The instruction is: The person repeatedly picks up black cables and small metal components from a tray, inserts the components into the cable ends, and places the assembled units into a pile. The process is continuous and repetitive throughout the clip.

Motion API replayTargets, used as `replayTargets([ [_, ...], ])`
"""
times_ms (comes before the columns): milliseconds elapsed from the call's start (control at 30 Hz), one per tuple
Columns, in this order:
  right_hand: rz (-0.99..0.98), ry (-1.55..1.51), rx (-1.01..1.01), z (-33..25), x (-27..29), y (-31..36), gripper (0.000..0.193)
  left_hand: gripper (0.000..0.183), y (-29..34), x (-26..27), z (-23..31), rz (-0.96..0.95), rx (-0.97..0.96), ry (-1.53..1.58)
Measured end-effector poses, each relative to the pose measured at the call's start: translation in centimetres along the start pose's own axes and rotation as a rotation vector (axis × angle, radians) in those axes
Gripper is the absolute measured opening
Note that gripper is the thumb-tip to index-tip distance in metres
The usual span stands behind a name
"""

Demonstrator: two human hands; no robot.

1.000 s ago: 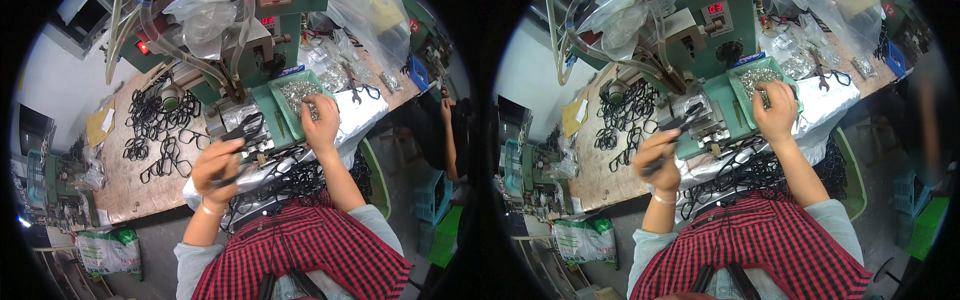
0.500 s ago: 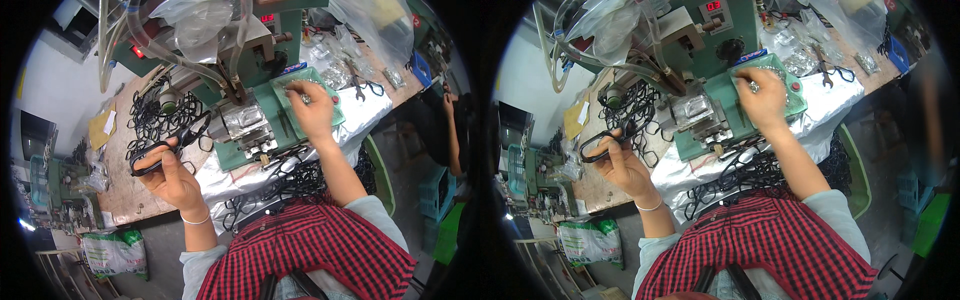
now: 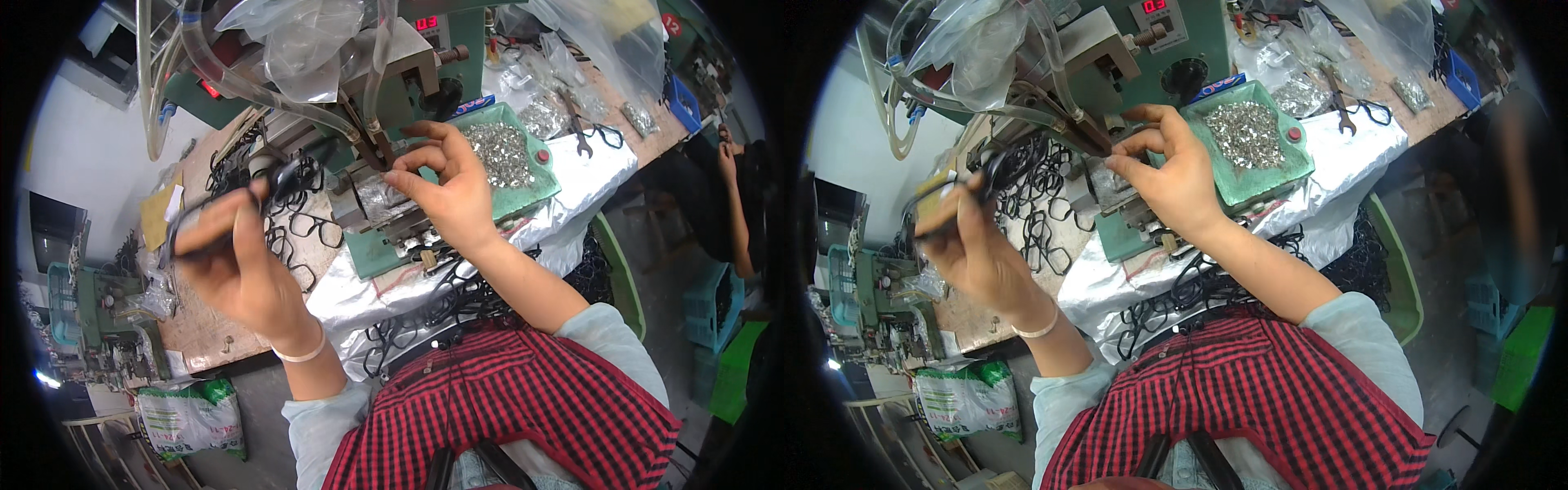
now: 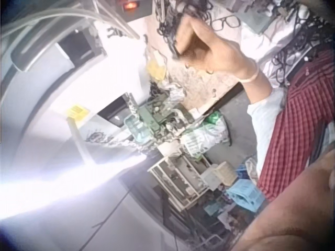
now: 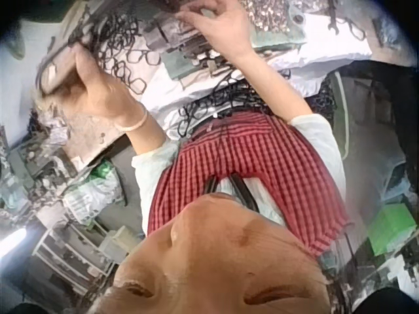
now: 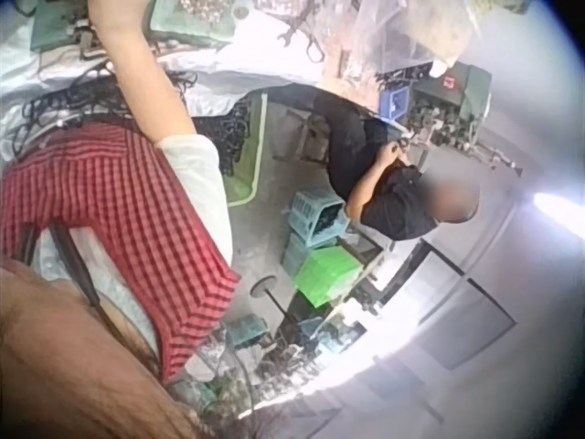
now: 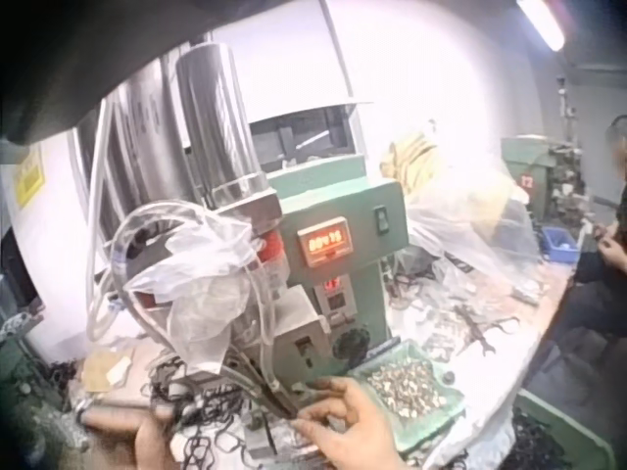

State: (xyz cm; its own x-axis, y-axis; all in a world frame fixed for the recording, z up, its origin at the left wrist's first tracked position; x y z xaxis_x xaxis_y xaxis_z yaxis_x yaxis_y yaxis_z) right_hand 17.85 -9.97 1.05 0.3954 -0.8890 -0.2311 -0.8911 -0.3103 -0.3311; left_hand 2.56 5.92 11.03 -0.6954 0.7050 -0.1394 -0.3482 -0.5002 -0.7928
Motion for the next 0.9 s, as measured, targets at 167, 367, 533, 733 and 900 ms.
replayTargets([
  [167, 0.036, -0.001, 0.055, 0.1, -0.4, 0.1, 0.049, 0.020, -1.2, 0.4, -1.4, 0.041, 0.073, 0.172],
  [367, 0.001, 0.713, 0.338, -2.8, 4.4, 0.1, 0.033, 0.020, 3.9, -0.9, 0.9, -0.192, -0.146, -0.052],
  [533, 0.089, 1.385, 0.400, 3.4, 11.8, -0.2, 0.019, 0.020, 8.2, -6.0, 1.4, -0.579, -0.551, -0.416],
  [733, 0.177, 1.083, 0.367, 4.5, 13.5, -1.8, 0.015, 0.020, 8.5, -6.3, -0.5, -0.596, -0.666, -0.373],
  [900, 0.130, 1.038, 0.353, 4.4, 12.9, -2.1, 0.016, 0.020, 8.4, -6.2, -0.1, -0.583, -0.637, -0.351],
])
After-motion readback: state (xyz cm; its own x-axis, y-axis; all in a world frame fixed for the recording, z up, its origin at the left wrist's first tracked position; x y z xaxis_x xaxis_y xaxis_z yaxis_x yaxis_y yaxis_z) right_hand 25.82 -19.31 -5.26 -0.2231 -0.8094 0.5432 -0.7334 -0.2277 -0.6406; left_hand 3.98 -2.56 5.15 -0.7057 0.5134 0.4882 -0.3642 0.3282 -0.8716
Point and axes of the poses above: each hand's wrist, its own y-axis away from the middle knuckle, its own x-axis out of the back of the hand, z = x × y, the point moved 6 cm from there along -y, towards the middle knuckle, and after that the axes turned 4 degrees about z, right-handed, at the moved point
